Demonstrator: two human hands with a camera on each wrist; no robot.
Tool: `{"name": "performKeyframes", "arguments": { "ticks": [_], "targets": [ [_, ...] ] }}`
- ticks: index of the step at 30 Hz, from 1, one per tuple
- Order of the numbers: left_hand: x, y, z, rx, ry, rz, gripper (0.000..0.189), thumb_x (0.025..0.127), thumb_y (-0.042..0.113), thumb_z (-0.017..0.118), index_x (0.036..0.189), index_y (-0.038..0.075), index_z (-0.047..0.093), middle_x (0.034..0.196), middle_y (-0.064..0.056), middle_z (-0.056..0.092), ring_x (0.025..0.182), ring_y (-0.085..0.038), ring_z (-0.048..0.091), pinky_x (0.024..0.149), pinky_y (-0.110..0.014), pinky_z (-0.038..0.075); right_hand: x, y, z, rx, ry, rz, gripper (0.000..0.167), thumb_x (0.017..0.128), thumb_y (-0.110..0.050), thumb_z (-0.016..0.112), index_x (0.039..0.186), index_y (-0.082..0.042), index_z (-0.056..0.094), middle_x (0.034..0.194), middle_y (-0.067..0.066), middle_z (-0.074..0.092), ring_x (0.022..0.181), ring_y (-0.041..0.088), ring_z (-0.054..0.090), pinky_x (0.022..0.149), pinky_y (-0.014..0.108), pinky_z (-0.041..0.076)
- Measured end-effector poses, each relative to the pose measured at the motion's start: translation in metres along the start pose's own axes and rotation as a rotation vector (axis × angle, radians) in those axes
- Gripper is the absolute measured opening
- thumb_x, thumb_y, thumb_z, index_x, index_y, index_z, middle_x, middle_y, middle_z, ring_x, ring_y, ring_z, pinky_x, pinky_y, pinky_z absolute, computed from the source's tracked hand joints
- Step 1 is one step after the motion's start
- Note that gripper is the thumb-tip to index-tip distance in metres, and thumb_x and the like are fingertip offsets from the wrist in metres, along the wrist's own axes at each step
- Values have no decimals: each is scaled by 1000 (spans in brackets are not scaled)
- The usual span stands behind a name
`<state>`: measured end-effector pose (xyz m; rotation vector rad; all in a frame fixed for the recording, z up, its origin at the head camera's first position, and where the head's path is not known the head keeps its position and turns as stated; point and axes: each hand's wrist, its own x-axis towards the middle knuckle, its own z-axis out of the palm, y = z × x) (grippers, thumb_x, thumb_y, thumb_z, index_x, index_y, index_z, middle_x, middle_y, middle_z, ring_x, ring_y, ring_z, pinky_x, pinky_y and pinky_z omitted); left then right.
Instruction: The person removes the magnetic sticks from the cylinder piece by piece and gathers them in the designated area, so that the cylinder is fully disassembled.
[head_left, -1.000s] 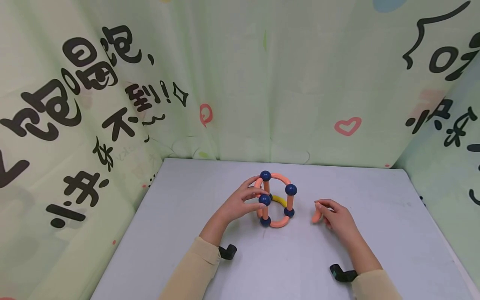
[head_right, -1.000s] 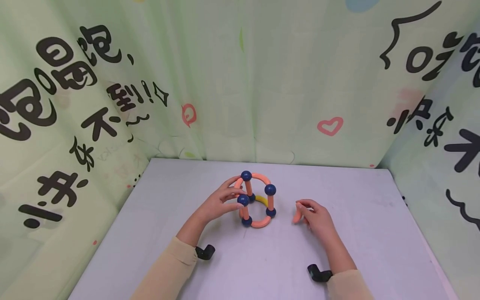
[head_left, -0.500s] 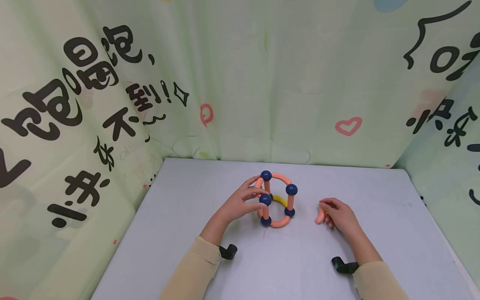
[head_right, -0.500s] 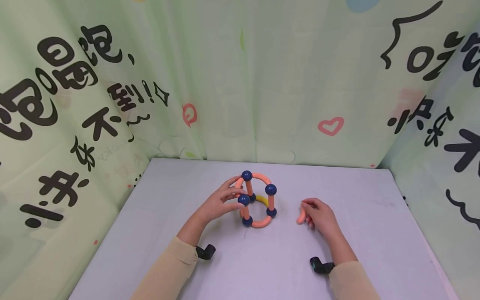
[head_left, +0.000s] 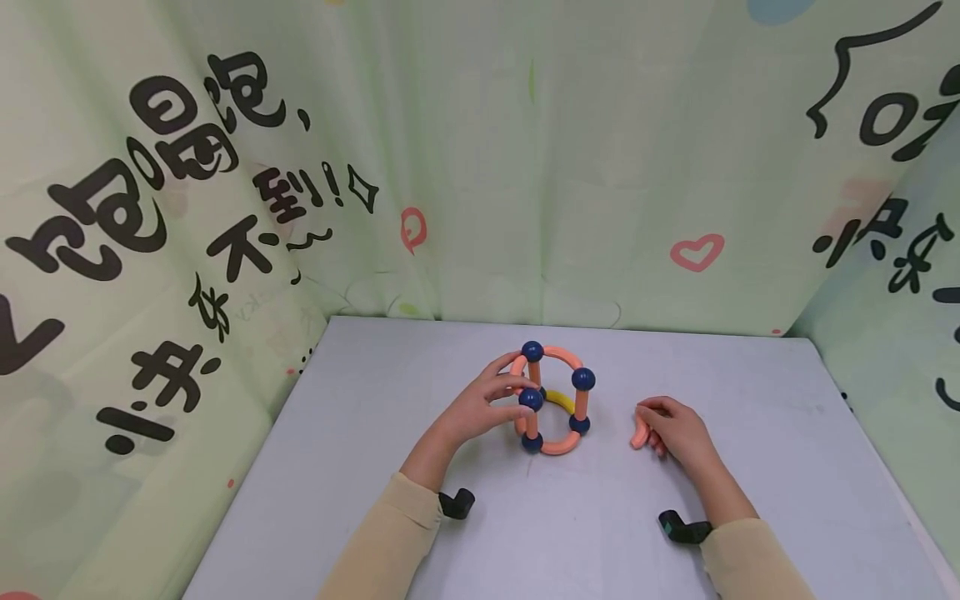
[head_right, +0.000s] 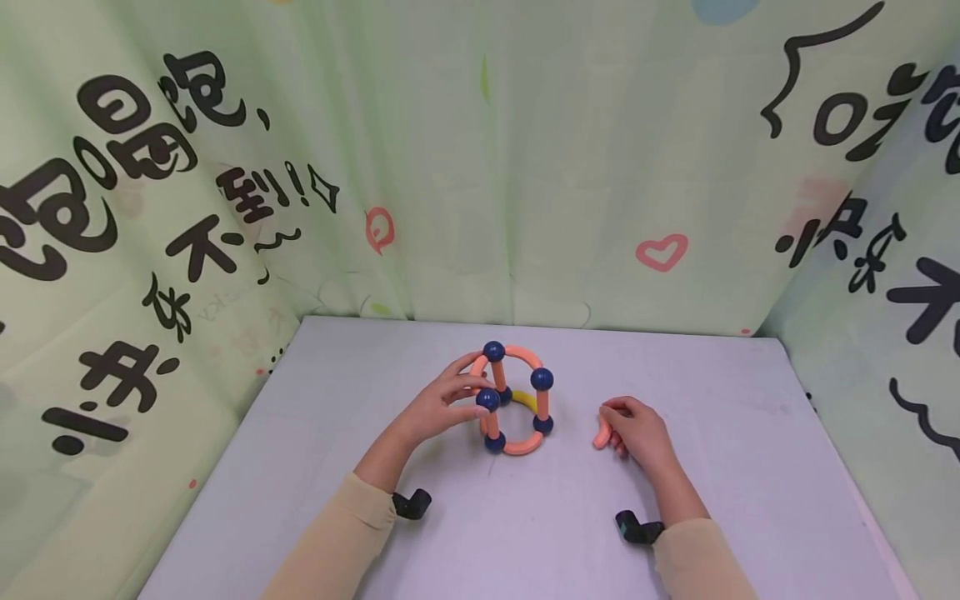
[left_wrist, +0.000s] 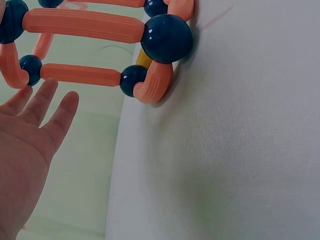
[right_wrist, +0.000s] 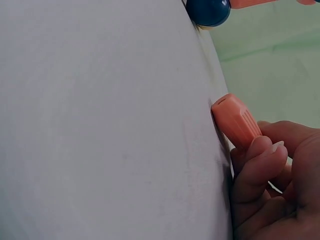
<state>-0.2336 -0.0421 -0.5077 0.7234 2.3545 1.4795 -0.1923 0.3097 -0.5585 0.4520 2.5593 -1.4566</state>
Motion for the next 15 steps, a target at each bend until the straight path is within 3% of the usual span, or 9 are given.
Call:
{"name": "performKeyframes", "arguments": {
  "ticks": [8, 15],
  "targets": [
    [0, -1, 0, -9, 0, 3, 31, 88, 42, 73, 118, 38, 68, 162, 21, 18, 132, -19, 51, 111, -49, 42, 0, -1, 2, -10, 10, 5, 44, 99, -39, 57, 129, -6, 56, 79, 4, 59, 56, 13, 54, 50, 30, 50],
    [1, -1, 0, -3, 5, 4, 30, 88, 43, 73, 117, 39, 68, 162, 21, 18, 142, -21, 40, 112, -50, 41, 0, 0, 3, -30, 19, -3, 43, 99, -37, 57, 130, -8, 57, 79, 3, 59, 54, 13, 52, 49, 30, 48]
  ]
}}
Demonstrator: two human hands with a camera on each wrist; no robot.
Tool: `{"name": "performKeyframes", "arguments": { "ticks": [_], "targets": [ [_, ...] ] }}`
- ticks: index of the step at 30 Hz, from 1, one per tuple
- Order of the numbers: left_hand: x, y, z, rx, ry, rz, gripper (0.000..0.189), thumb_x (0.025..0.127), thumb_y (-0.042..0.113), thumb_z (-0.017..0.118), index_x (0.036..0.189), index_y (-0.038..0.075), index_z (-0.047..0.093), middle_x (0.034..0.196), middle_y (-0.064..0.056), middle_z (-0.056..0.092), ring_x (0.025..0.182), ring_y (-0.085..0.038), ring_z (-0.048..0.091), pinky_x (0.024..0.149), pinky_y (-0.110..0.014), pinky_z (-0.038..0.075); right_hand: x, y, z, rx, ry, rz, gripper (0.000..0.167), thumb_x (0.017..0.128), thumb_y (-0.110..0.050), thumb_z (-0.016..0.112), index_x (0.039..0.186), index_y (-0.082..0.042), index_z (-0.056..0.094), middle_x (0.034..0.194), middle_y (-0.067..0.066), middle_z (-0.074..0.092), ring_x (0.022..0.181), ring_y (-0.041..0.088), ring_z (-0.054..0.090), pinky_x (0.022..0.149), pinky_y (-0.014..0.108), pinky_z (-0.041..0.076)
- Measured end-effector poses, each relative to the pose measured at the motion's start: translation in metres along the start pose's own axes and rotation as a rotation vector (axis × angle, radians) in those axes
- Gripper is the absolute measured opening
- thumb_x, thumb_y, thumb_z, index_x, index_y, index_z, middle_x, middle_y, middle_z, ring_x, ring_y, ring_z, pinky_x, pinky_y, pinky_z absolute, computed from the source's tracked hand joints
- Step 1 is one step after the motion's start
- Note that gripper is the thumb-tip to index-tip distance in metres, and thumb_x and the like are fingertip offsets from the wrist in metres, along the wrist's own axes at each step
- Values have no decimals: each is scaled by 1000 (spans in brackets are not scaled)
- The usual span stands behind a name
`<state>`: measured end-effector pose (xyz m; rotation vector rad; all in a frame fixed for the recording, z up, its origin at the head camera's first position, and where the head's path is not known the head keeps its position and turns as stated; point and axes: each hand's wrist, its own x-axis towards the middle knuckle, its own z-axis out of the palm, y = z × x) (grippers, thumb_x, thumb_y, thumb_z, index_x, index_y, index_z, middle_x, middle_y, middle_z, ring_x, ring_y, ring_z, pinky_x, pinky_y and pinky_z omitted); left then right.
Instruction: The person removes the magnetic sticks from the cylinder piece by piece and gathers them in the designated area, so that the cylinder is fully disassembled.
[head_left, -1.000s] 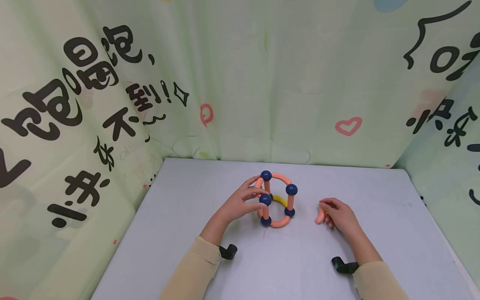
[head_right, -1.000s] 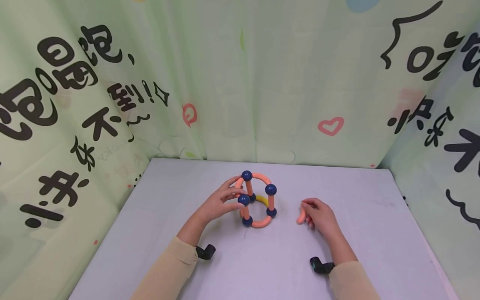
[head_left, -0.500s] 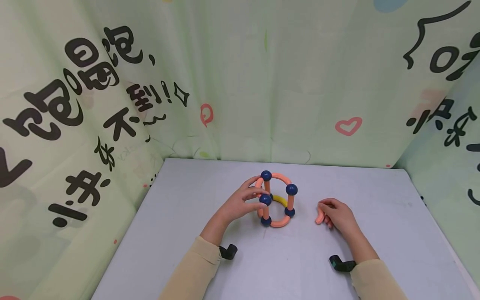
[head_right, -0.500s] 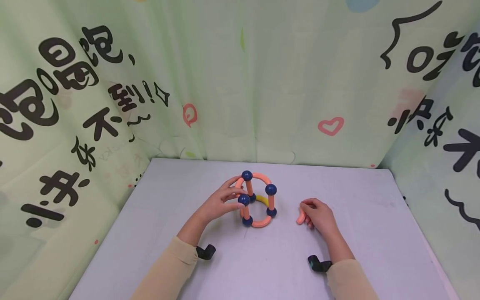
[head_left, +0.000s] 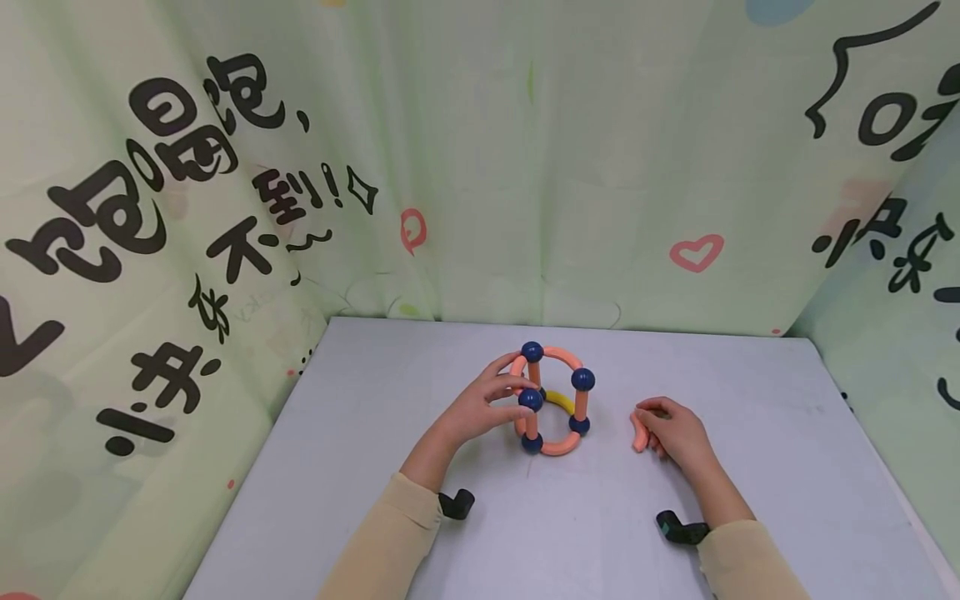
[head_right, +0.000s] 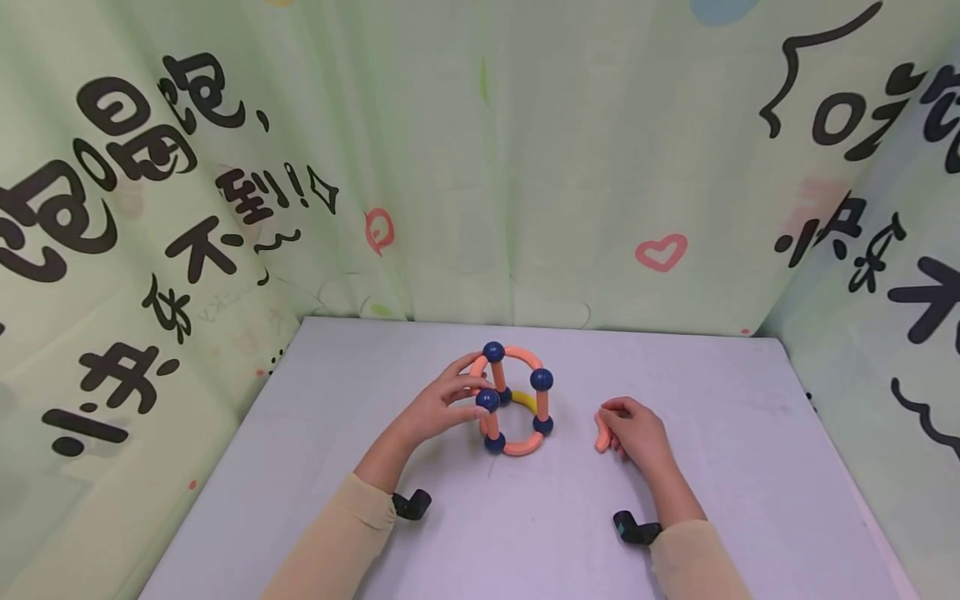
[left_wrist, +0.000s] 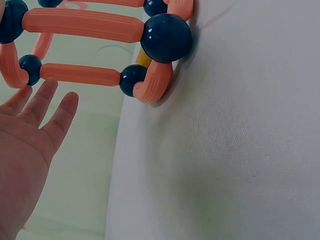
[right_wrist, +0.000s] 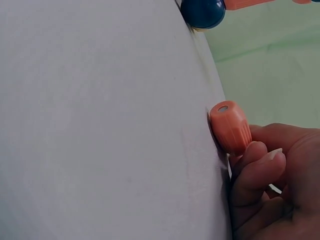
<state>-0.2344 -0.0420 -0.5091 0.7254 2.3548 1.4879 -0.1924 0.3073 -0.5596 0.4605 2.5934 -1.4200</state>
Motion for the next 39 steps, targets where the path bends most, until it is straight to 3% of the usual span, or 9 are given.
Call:
{"name": "performKeyframes", "arguments": {
  "ticks": [4, 7, 12, 16, 19, 25, 29, 33, 39],
  "targets": [
    [0, 0, 0, -7, -2, 5, 31, 88, 43, 73, 118, 38, 68, 162, 21, 18, 139, -20, 44, 112, -49, 41, -2, -1, 1, -5, 2, 2, 44, 99, -39, 56, 131, -8, 57, 80, 6, 60, 54, 14, 52, 48, 30, 47],
    [0, 0, 0, -17, -7, 9, 32, 88, 43, 73, 119, 38, 68, 162, 21, 17, 135, -18, 48, 112, -49, 42, -5, -4, 2, -54, 11, -18, 45, 100, -40, 54, 131, -8, 56, 96, 12, 62, 57, 17, 55, 50, 31, 48],
    [0, 0, 0, -24, -12, 10, 33, 88, 44, 73, 120, 38, 67, 162, 21, 17, 132, -17, 52, 111, -49, 42, -12, -14, 5, -229, 100, -153, 39, 101, -37, 53, 125, -7, 61, 121, 17, 59, 82, 23, 55, 65, 29, 44],
    [0, 0, 1, -23, -15, 11, 34, 88, 44, 73, 121, 38, 67, 162, 21, 16, 134, -19, 50, 111, -49, 42, -21, -29, 13, -227, 93, -207, 35, 101, -34, 55, 126, -9, 60, 110, 16, 61, 69, 24, 59, 61, 29, 46],
    [0, 0, 1, -20, -16, 15, 35, 88, 44, 73, 122, 37, 67, 163, 20, 16, 135, -20, 49, 111, -48, 43, -29, -42, 21, -171, 36, -210, 38, 100, -36, 56, 130, -13, 57, 112, 15, 61, 59, 22, 58, 55, 28, 48],
    [0, -1, 3, -26, 7, 19, 37, 95, 46, 62, 129, 30, 66, 163, 17, 17, 134, -21, 48, 111, -50, 42, -35, -58, 43, -98, -33, -230, 44, 99, -38, 59, 138, -20, 52, 131, 11, 59, 63, 22, 54, 56, 27, 46],
    [1, -2, 2, -60, 17, 47, 44, 100, 44, 56, 140, 26, 57, 162, 14, 21, 139, -23, 43, 111, -49, 42, -34, -61, 54, -91, -46, -235, 47, 98, -38, 60, 141, -20, 49, 133, 12, 58, 64, 20, 54, 56, 26, 45],
    [4, 0, 1, -103, 22, 85, 51, 100, 36, 58, 148, 30, 44, 161, 7, 26, 142, -24, 41, 113, -45, 41, -33, -62, 61, -105, -24, -244, 44, 97, -36, 62, 136, -18, 52, 127, 12, 61, 64, 19, 53, 56, 27, 44],
    [10, 1, -1, -130, 45, -24, 59, 97, 47, 59, 149, 45, 34, 159, 8, 29, 139, -25, 45, 108, -45, 46, -33, -62, 67, -160, -6, -285, 40, 97, -33, 63, 132, -15, 57, 116, 9, 63, 64, 19, 52, 53, 28, 45]
  ]
}}
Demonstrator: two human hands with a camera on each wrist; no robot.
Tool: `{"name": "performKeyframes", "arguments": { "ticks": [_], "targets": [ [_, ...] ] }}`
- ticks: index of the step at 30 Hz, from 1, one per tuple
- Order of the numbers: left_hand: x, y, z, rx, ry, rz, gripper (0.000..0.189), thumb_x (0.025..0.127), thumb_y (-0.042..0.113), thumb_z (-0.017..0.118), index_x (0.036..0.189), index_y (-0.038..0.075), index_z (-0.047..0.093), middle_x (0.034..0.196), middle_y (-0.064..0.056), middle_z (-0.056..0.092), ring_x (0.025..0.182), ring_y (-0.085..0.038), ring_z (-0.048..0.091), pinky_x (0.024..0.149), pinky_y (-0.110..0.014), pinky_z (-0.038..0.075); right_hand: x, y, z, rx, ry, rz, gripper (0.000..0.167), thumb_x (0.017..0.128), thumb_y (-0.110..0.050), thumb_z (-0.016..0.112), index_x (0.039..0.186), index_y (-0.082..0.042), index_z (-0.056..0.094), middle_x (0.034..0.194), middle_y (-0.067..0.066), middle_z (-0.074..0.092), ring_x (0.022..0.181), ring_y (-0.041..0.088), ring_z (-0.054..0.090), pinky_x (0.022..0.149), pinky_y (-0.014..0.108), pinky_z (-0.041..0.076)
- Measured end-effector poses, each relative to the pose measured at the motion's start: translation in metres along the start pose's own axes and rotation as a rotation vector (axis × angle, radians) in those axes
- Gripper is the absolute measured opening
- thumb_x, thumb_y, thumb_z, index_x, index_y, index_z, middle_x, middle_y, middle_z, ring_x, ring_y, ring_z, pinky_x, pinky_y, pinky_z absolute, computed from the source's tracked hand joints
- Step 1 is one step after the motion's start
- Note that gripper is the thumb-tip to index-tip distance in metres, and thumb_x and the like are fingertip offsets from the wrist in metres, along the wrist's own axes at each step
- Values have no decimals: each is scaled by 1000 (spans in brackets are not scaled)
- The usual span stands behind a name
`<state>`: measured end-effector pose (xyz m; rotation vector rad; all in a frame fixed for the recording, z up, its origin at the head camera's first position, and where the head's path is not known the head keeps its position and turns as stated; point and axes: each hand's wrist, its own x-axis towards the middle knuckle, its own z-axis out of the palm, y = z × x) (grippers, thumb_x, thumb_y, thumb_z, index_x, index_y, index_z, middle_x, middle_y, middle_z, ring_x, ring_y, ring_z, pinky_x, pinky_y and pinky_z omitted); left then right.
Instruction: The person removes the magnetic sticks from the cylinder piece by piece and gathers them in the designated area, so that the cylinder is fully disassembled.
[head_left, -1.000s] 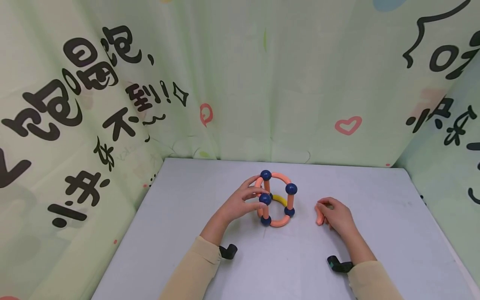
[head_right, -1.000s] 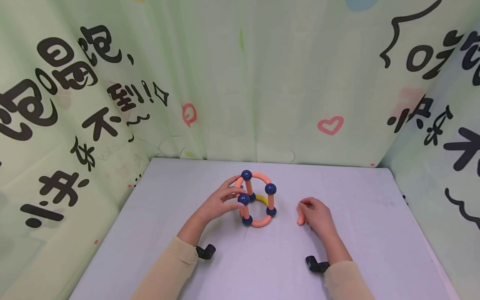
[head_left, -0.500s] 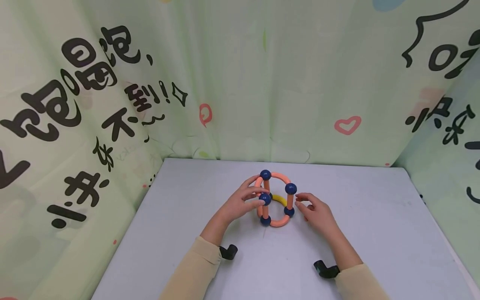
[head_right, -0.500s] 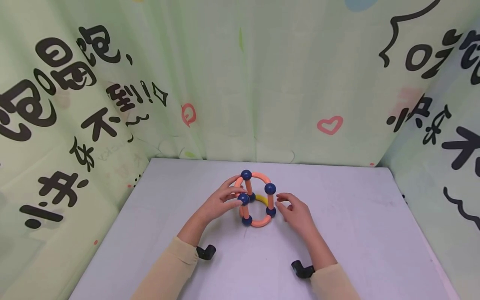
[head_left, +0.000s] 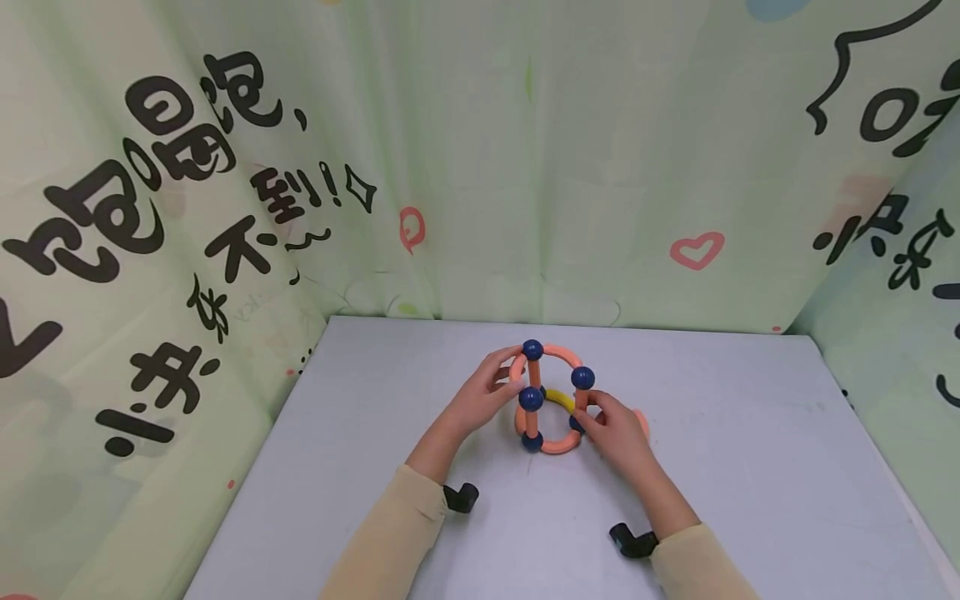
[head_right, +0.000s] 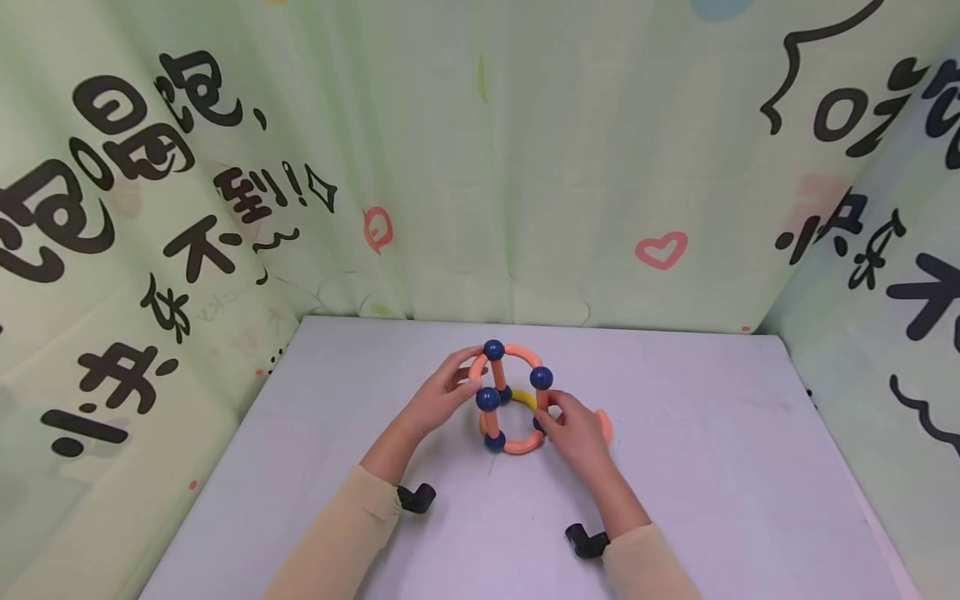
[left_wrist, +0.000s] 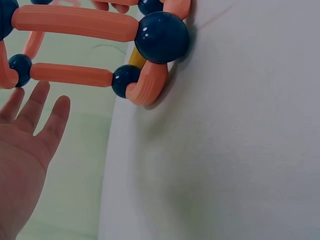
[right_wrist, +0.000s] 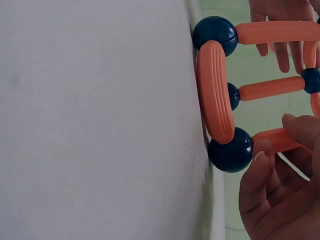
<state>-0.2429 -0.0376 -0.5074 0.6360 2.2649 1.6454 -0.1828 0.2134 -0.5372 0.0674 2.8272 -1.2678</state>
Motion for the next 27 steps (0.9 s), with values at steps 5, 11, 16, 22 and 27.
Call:
{"name": "performKeyframes", "arguments": {
  "ticks": [5, 11, 16, 22, 27],
  "targets": [
    [6, 3, -2, 22, -5, -90, 61, 97, 50, 58, 150, 52, 28, 160, 13, 29, 141, -21, 44, 111, -50, 42, 1, 3, 3, -43, 11, -6, 42, 97, -34, 63, 133, -12, 57, 119, 10, 63, 67, 18, 52, 55, 28, 45],
    [13, 2, 0, 22, -37, -136, 59, 100, 49, 53, 148, 60, 19, 159, 9, 35, 142, -21, 43, 115, -54, 36, 1, 3, 6, -27, -23, 50, 42, 97, -34, 63, 132, -11, 58, 102, 10, 64, 60, 17, 57, 55, 29, 47],
    [15, 0, 2, 20, -47, -154, 59, 100, 51, 49, 148, 61, 15, 160, 3, 34, 145, -26, 38, 115, -62, 29, 1, 3, 10, 1, -36, 93, 42, 97, -33, 63, 132, -10, 57, 96, 9, 66, 59, 15, 58, 56, 28, 49],
    [15, 1, 2, 15, -47, -173, 56, 101, 52, 48, 146, 63, 17, 160, 5, 34, 147, -27, 34, 115, -67, 24, 1, 4, 10, 12, -31, 99, 41, 98, -34, 62, 132, -11, 57, 107, 10, 68, 65, 15, 59, 60, 27, 51],
    [15, 0, 2, 20, -35, -180, 55, 100, 53, 48, 146, 63, 18, 160, 6, 34, 149, -26, 32, 115, -67, 24, 2, 4, 9, 2, -43, 99, 39, 98, -35, 62, 129, -12, 58, 91, 7, 68, 61, 17, 57, 58, 29, 48]
  ]
}}
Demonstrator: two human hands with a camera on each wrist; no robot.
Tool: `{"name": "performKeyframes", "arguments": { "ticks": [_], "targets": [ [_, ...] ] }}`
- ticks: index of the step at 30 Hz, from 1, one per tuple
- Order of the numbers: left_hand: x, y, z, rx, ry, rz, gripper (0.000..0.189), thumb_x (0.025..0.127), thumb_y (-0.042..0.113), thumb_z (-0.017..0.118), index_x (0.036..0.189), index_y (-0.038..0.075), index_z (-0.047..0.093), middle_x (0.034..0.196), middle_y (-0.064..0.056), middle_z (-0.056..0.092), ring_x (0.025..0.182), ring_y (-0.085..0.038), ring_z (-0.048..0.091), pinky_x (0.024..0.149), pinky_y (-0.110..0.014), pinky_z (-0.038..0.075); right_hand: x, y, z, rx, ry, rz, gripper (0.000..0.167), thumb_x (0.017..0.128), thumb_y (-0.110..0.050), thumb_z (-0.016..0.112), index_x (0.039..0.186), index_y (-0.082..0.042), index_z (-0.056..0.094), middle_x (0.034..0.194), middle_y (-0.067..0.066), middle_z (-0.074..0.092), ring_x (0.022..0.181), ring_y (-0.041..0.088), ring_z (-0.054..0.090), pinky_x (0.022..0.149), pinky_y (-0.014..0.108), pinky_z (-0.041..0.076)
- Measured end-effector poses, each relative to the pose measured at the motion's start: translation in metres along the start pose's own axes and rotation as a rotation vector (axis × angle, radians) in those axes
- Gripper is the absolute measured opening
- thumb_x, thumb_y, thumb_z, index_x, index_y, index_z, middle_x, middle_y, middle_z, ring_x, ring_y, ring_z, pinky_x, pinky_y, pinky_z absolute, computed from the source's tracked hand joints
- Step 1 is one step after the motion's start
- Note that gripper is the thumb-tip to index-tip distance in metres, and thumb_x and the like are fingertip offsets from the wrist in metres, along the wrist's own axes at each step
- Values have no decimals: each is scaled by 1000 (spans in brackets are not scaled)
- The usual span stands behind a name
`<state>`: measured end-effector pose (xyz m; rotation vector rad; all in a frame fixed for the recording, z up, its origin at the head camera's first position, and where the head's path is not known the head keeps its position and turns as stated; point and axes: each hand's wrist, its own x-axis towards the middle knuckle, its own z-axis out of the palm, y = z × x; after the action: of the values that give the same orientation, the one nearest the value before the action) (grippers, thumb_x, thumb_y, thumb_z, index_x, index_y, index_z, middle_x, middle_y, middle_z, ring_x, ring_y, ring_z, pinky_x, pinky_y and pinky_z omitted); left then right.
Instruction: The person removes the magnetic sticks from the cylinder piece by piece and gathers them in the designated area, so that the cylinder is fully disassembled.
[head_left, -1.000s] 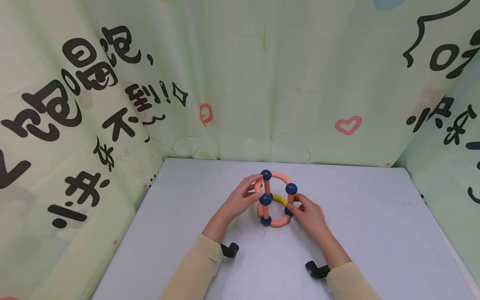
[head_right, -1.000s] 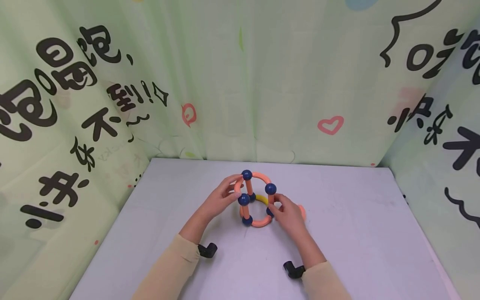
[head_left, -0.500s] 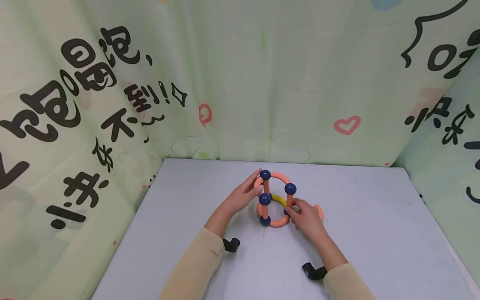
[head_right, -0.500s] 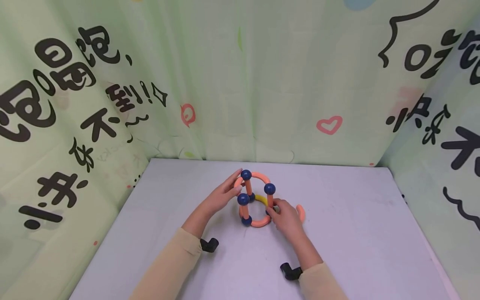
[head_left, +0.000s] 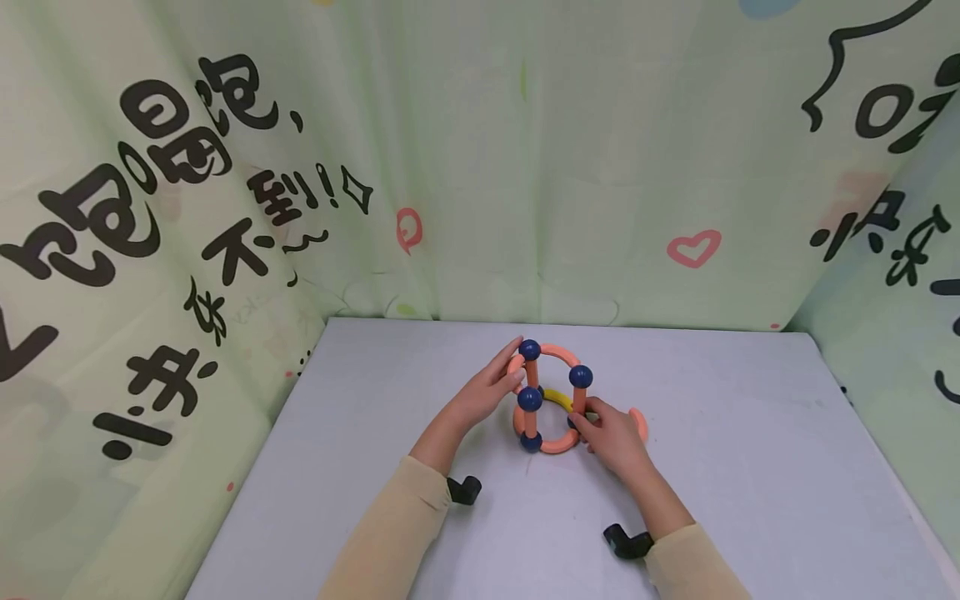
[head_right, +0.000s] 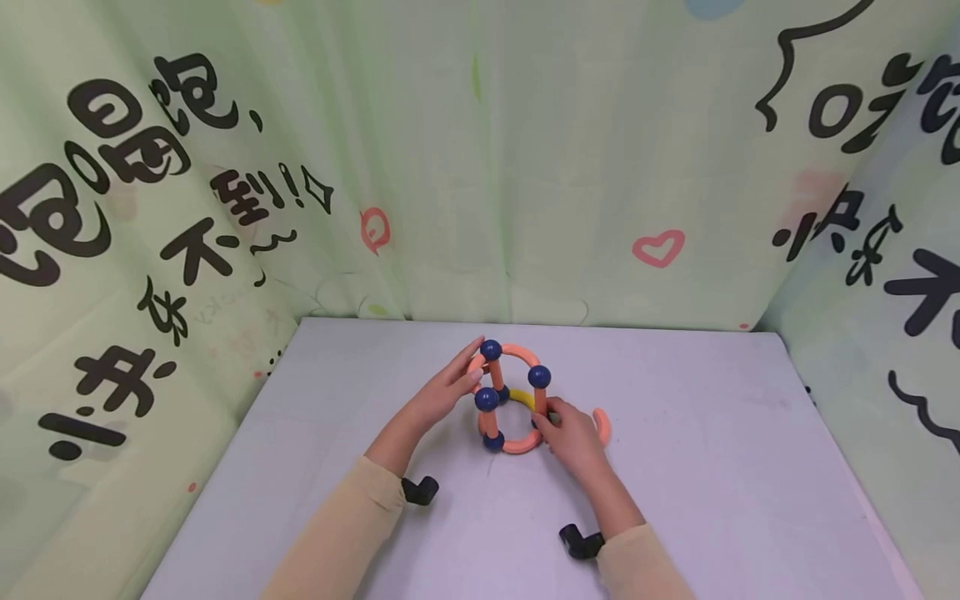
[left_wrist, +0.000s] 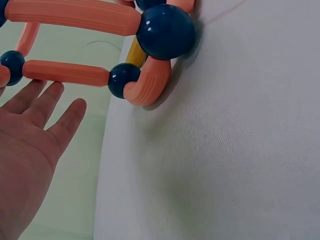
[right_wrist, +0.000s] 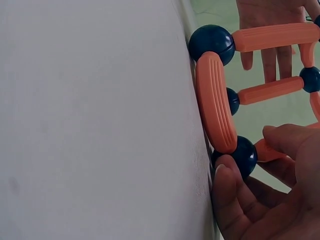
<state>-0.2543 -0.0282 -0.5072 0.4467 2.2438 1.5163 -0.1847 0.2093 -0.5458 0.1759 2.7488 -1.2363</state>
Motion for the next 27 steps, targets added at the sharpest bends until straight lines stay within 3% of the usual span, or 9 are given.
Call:
{"name": "performKeyframes", "arguments": {
  "ticks": [5, 21, 27],
  "targets": [
    [-5, 0, 1, 19, 19, 16, 55, 101, 52, 48, 146, 62, 18, 159, 4, 36, 148, -25, 34, 114, -65, 27, 3, 1, -2, -11, -17, -6, 38, 98, -37, 61, 128, -13, 59, 78, 4, 66, 58, 17, 57, 56, 30, 47],
    [-19, -4, 3, -28, 54, 88, 60, 101, 47, 51, 153, 48, 21, 158, 2, 38, 147, -18, 34, 117, -49, 34, 14, 1, -8, -7, -108, -13, 38, 98, -37, 60, 127, -13, 58, 73, 4, 64, 56, 17, 55, 54, 28, 46],
    [-23, -7, 2, -24, 57, 103, 61, 102, 43, 52, 155, 41, 22, 155, 3, 41, 144, -20, 40, 115, -50, 37, 16, 0, -11, -5, -148, -53, 36, 99, -34, 59, 128, -13, 58, 73, 5, 62, 56, 19, 54, 54, 29, 46]
  ]
}}
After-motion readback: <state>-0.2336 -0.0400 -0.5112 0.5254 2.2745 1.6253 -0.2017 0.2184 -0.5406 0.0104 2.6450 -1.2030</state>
